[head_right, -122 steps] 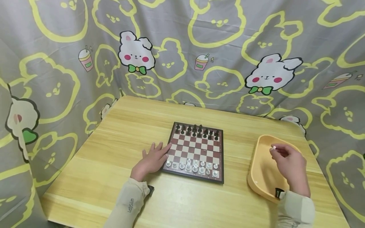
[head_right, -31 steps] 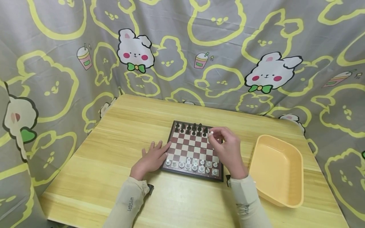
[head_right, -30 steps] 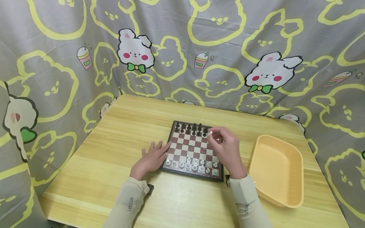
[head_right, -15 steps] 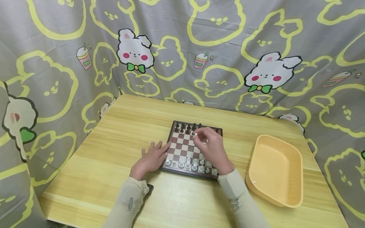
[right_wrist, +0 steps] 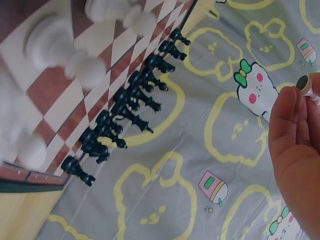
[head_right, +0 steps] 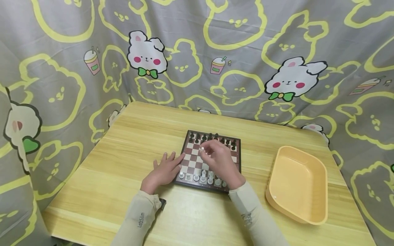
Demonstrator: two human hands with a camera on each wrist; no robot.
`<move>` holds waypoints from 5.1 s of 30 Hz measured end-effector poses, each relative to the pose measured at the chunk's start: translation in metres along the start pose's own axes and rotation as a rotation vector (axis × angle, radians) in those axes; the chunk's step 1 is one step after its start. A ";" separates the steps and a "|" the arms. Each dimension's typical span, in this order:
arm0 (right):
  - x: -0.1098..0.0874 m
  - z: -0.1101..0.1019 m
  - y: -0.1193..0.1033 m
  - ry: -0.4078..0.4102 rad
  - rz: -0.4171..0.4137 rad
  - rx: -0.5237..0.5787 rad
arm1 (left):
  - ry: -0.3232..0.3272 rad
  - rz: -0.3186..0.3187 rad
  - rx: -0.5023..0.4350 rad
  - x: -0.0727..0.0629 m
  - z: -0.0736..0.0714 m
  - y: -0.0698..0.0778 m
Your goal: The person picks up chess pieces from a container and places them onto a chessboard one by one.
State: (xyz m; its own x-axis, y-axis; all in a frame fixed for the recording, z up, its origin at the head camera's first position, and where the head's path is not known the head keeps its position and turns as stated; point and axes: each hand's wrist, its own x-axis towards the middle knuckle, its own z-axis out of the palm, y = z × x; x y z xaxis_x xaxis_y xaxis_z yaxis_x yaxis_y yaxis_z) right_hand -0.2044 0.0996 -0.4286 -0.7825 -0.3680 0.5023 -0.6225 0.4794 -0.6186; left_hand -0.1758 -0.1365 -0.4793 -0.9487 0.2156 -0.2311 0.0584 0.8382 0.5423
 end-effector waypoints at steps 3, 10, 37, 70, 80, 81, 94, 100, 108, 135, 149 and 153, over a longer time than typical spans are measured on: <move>0.001 0.004 -0.002 -0.028 0.027 0.012 | 0.001 -0.001 -0.004 0.001 0.000 0.000; 0.005 0.011 -0.006 -0.059 0.022 0.014 | 0.007 0.000 -0.005 0.001 0.000 0.000; 0.012 0.029 -0.013 -0.102 0.040 0.006 | 0.009 0.007 0.015 0.003 0.000 0.000; -0.002 0.026 0.007 -0.432 0.247 -0.067 | 0.010 0.002 0.016 0.001 -0.001 -0.001; 0.000 0.025 0.010 -0.531 0.204 -0.084 | 0.007 0.002 0.013 0.002 -0.001 -0.001; 0.001 0.025 0.011 -0.539 0.195 -0.085 | 0.006 0.002 0.011 0.002 -0.001 -0.001; 0.005 0.027 0.013 -0.611 0.157 -0.099 | -0.006 -0.004 0.011 0.002 -0.002 -0.002; 0.009 0.027 0.012 -0.662 0.192 -0.076 | -0.002 0.000 0.024 0.003 -0.002 -0.001; 0.013 0.028 0.012 -0.722 0.213 -0.092 | -0.003 -0.002 0.029 0.004 -0.001 -0.002; 0.002 -0.007 0.011 -0.569 0.243 -0.093 | -0.003 -0.003 0.003 0.002 0.001 -0.002; -0.077 -0.128 0.032 -0.143 0.332 -0.278 | -0.003 -0.003 0.017 0.003 0.000 -0.001; -0.111 -0.169 0.050 -0.051 0.501 -0.303 | -0.002 -0.005 0.016 0.003 0.000 -0.001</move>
State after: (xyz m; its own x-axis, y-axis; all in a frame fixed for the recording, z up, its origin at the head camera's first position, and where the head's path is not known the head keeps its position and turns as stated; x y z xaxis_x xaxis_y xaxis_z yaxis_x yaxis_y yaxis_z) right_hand -0.1465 0.2984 -0.4129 -0.9848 -0.0719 0.1584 -0.1506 0.8083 -0.5692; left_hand -0.1786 -0.1367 -0.4809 -0.9484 0.2124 -0.2355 0.0585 0.8470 0.5284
